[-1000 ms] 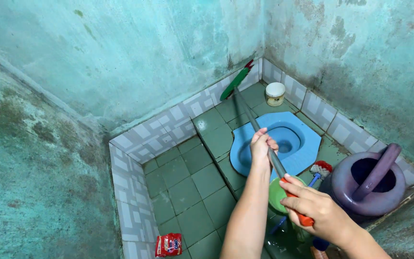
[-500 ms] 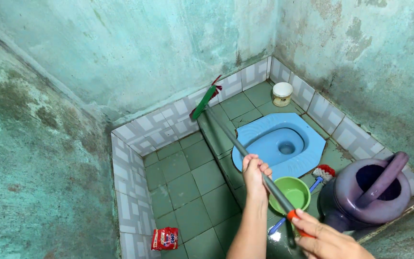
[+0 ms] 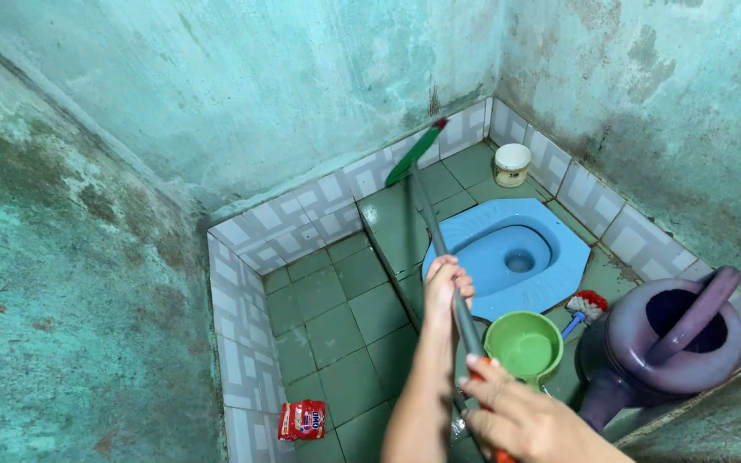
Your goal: Cleaning a bathroom floor by scrubbing with a broom, rinsing with water, and opening a detergent packet.
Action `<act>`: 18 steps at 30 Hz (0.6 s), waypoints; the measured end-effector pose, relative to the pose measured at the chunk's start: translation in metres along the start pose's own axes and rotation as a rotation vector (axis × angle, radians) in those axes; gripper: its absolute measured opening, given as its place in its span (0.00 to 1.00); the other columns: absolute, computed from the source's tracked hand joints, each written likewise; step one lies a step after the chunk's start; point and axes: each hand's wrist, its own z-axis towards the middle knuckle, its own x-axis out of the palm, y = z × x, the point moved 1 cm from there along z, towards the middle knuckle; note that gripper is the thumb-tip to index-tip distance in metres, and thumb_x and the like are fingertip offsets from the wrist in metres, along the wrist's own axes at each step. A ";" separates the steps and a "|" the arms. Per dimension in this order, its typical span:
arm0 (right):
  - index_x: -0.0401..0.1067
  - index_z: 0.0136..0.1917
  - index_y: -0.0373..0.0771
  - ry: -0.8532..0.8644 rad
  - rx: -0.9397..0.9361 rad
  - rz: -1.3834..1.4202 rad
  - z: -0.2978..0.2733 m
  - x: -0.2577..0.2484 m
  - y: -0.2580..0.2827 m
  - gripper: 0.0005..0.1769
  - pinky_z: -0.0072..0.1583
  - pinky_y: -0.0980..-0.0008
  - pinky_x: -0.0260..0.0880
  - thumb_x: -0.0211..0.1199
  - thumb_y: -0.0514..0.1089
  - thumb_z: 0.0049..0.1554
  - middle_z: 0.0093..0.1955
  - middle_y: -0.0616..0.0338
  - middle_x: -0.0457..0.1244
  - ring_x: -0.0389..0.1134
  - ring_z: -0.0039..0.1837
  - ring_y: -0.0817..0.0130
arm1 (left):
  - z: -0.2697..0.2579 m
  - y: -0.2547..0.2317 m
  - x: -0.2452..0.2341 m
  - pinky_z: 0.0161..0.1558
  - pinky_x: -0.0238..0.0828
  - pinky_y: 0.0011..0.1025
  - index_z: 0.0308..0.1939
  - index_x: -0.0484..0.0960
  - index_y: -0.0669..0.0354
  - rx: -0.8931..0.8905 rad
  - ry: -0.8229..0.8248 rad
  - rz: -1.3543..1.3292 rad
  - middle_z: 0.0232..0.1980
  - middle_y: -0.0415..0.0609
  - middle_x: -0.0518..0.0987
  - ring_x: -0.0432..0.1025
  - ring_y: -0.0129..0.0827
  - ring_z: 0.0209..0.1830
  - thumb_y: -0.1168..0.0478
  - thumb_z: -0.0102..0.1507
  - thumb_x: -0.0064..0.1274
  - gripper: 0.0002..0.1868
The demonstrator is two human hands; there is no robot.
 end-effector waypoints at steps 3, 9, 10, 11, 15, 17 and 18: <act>0.59 0.79 0.41 0.394 0.390 0.495 -0.029 0.049 0.000 0.32 0.78 0.54 0.32 0.64 0.49 0.67 0.86 0.48 0.34 0.28 0.85 0.52 | -0.021 -0.004 -0.062 0.12 0.53 0.20 0.40 0.69 0.56 0.123 -0.065 -0.216 0.25 0.43 0.65 0.59 0.23 0.15 0.75 0.61 0.43 0.10; 0.74 0.57 0.29 -0.010 -0.001 0.537 0.017 0.012 0.023 0.12 0.72 0.50 0.64 0.65 0.35 0.60 0.68 0.39 0.64 0.56 0.77 0.38 | -0.031 0.002 -0.143 0.16 0.48 0.19 0.37 0.72 0.53 0.314 -0.329 -0.398 0.27 0.44 0.63 0.58 0.24 0.18 0.75 0.59 0.40 0.12; 0.74 0.57 0.29 -0.005 -0.015 0.547 0.022 0.014 0.024 0.12 0.72 0.50 0.64 0.65 0.35 0.60 0.68 0.39 0.64 0.56 0.77 0.38 | -0.038 -0.007 -0.148 0.16 0.48 0.19 0.37 0.72 0.53 0.329 -0.339 -0.403 0.27 0.44 0.63 0.58 0.24 0.18 0.75 0.59 0.40 0.12; 0.73 0.57 0.31 -0.008 -0.002 0.529 0.024 0.015 0.026 0.12 0.71 0.52 0.66 0.65 0.36 0.60 0.67 0.40 0.64 0.58 0.77 0.39 | -0.046 -0.013 -0.151 0.17 0.48 0.20 0.37 0.71 0.52 0.343 -0.362 -0.439 0.27 0.43 0.62 0.56 0.24 0.19 0.75 0.60 0.40 0.11; 0.75 0.55 0.36 -0.089 0.010 0.453 0.027 0.023 0.036 0.11 0.72 0.54 0.66 0.65 0.37 0.59 0.68 0.41 0.65 0.60 0.76 0.41 | -0.042 -0.029 -0.162 0.13 0.52 0.21 0.37 0.72 0.55 0.401 -0.265 -0.515 0.24 0.43 0.64 0.58 0.24 0.15 0.75 0.62 0.42 0.10; 0.78 0.50 0.39 -0.170 0.123 0.367 0.033 0.004 0.053 0.07 0.70 0.63 0.69 0.64 0.38 0.57 0.64 0.46 0.69 0.66 0.73 0.51 | -0.053 -0.035 -0.131 0.11 0.52 0.19 0.36 0.71 0.56 0.370 -0.232 -0.503 0.23 0.41 0.63 0.56 0.23 0.14 0.75 0.66 0.41 0.10; 0.81 0.44 0.42 -0.254 0.244 0.283 0.035 -0.006 0.061 0.07 0.68 0.73 0.71 0.62 0.39 0.56 0.61 0.50 0.72 0.72 0.70 0.61 | -0.058 -0.038 -0.115 0.10 0.52 0.18 0.35 0.70 0.57 0.331 -0.201 -0.485 0.22 0.40 0.63 0.54 0.21 0.12 0.75 0.69 0.39 0.11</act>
